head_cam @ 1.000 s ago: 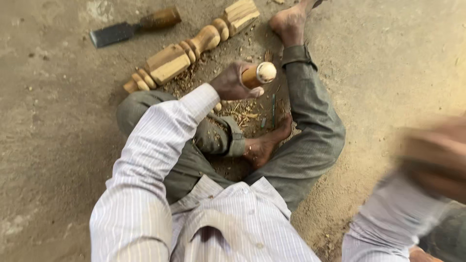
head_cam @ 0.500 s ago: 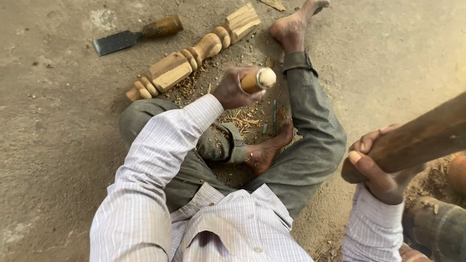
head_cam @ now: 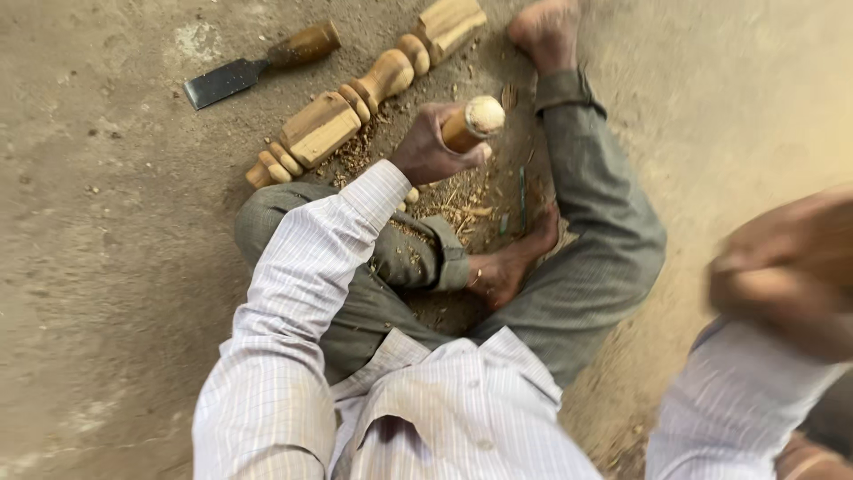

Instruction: The person sits on the ground and carves a small cylindrical wooden piece using a chisel and a wooden mallet. They repeatedly strike the chisel to remove wood shavings and shape the piece.

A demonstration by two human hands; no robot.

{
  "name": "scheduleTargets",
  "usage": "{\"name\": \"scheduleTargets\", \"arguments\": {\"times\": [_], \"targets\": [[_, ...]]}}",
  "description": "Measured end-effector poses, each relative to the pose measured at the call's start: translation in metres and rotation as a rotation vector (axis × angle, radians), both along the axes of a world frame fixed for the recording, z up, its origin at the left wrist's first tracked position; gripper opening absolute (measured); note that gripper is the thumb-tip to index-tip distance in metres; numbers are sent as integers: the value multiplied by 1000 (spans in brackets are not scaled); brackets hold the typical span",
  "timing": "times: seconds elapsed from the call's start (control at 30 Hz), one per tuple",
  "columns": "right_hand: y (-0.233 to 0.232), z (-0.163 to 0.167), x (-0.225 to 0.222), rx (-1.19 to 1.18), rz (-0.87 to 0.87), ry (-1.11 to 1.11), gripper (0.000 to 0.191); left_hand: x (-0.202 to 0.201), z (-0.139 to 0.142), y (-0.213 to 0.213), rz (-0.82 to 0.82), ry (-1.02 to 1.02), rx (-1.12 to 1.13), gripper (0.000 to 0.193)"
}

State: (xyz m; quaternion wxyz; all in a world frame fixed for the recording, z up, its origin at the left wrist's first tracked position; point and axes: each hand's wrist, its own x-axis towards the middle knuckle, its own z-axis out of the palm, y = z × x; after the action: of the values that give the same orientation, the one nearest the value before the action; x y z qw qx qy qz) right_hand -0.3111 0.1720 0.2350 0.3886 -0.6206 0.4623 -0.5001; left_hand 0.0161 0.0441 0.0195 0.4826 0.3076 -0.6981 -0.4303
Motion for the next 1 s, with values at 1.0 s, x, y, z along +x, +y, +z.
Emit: {"name": "scheduleTargets", "arguments": {"times": [1.0], "targets": [[18, -118, -3, 509, -123, 132, 57, -49, 9, -54, 55, -53, -117, 42]]}}
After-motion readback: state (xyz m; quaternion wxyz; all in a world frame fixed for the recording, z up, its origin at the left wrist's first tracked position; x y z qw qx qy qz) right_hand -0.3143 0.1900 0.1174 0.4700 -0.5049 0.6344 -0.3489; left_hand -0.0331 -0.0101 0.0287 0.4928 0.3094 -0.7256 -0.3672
